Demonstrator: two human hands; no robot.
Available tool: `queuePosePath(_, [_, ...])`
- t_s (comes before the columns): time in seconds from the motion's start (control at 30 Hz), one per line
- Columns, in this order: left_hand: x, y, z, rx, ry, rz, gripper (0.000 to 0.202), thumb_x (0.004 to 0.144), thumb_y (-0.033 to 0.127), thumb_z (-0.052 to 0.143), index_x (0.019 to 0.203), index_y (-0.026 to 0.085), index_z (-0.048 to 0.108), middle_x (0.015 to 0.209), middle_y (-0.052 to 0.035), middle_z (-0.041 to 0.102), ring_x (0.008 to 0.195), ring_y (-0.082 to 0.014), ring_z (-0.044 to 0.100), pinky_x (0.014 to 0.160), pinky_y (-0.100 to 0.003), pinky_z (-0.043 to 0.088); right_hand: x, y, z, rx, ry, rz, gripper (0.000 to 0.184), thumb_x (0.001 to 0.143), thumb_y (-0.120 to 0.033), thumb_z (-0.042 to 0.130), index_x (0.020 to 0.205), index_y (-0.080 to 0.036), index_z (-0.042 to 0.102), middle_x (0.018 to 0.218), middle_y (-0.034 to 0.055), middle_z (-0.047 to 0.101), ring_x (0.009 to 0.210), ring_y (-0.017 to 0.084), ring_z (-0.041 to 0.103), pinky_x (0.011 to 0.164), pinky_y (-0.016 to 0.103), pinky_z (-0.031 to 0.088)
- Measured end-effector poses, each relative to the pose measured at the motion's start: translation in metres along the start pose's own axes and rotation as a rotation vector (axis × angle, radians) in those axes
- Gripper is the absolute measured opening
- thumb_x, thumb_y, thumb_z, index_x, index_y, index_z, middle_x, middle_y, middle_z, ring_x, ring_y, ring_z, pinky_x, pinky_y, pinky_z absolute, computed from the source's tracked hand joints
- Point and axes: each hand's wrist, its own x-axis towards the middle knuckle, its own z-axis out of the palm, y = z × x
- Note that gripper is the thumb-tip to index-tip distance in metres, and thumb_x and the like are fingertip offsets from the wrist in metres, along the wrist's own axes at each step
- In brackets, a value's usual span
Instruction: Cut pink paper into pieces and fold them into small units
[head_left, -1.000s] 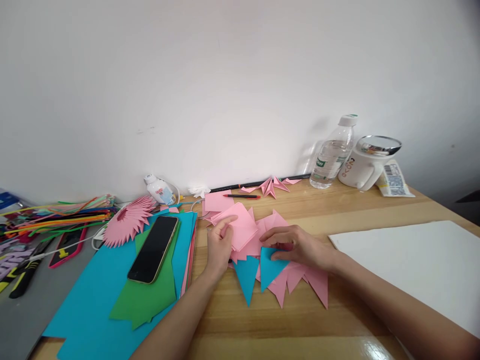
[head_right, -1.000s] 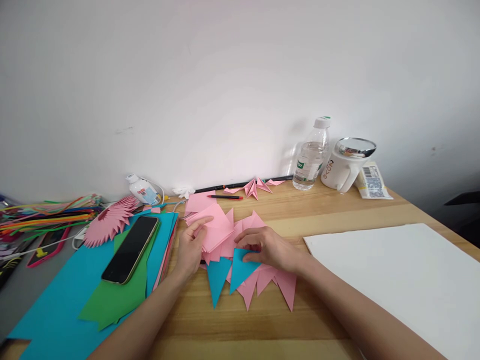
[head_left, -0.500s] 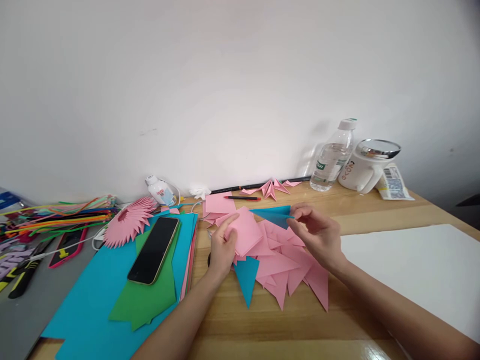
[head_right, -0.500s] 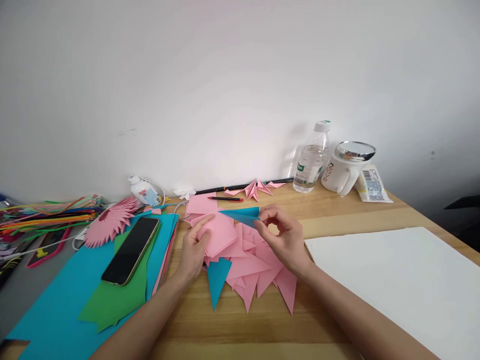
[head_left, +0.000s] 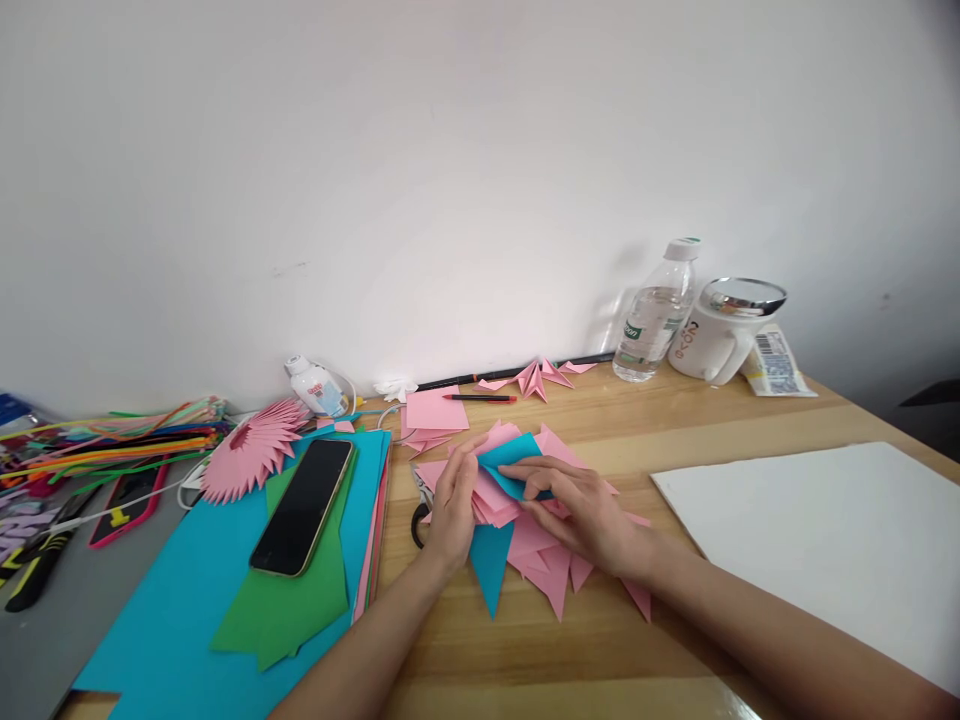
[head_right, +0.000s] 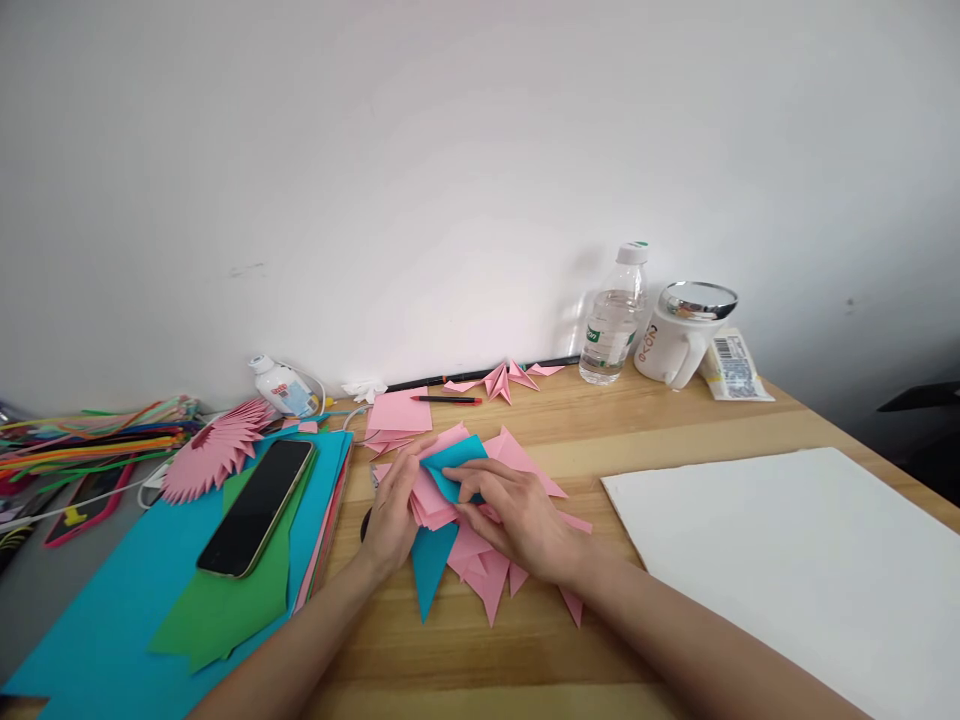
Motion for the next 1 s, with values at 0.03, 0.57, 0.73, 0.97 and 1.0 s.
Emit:
queuePosePath(0.03, [0.001, -0.001, 0.0, -0.011, 0.008, -0.012, 0.037, 0.091, 0.038, 0.037, 0.116, 0.02, 0.057, 0.127, -0.0065, 0.055, 0.122, -0.0195, 0.044, 0.103, -0.031, 0.031, 0.0, -0.001, 0.0, 0.007, -0.022, -0.013, 0.006, 0.09, -0.021, 0.045, 0.085, -0.023, 0.048, 0.11, 0.0101, 0.065, 0.106, 0.019, 0.059, 0.085, 0.037, 0.052])
queuePosePath(0.57, [-0.002, 0.0, 0.001, 0.03, -0.067, -0.042, 0.028, 0.081, 0.027, 0.05, 0.098, 0.02, 0.071, 0.098, -0.0044, 0.069, 0.092, -0.02, 0.06, 0.084, -0.029, 0.044, 0.002, 0.0, 0.0, 0.15, -0.04, 0.02, 0.018, 0.083, -0.037, 0.058, 0.093, -0.023, 0.053, 0.117, 0.0118, 0.06, 0.114, 0.023, 0.053, 0.093, 0.041, 0.048])
queuePosePath(0.73, [0.007, -0.003, -0.012, 0.071, 0.268, -0.083, 0.031, 0.078, 0.024, 0.049, 0.101, 0.019, 0.069, 0.062, 0.0014, 0.06, 0.049, -0.0106, 0.044, 0.049, -0.022, 0.037, 0.001, -0.001, -0.004, 0.036, -0.049, -0.032, 0.011, 0.085, -0.029, 0.057, 0.093, -0.022, 0.059, 0.108, 0.0105, 0.056, 0.104, 0.021, 0.054, 0.086, 0.037, 0.05])
queuePosePath(0.97, [0.02, -0.026, -0.022, -0.065, 0.465, -0.111, 0.039, 0.075, 0.03, 0.053, 0.109, 0.016, 0.064, 0.075, -0.003, 0.064, 0.056, -0.0115, 0.051, 0.055, -0.024, 0.043, -0.003, 0.001, 0.007, 0.014, -0.358, 0.094, 0.012, 0.083, -0.028, 0.059, 0.092, -0.019, 0.057, 0.089, 0.0059, 0.062, 0.08, 0.018, 0.059, 0.068, 0.031, 0.051])
queuePosePath(1.0, [0.02, -0.026, -0.021, -0.082, 0.455, -0.117, 0.039, 0.074, 0.029, 0.054, 0.109, 0.015, 0.065, 0.078, -0.004, 0.065, 0.058, -0.0116, 0.052, 0.056, -0.025, 0.043, -0.003, 0.001, 0.009, -0.008, -0.352, 0.128, 0.013, 0.082, -0.029, 0.06, 0.089, -0.019, 0.056, 0.086, 0.0053, 0.062, 0.076, 0.018, 0.059, 0.066, 0.031, 0.051])
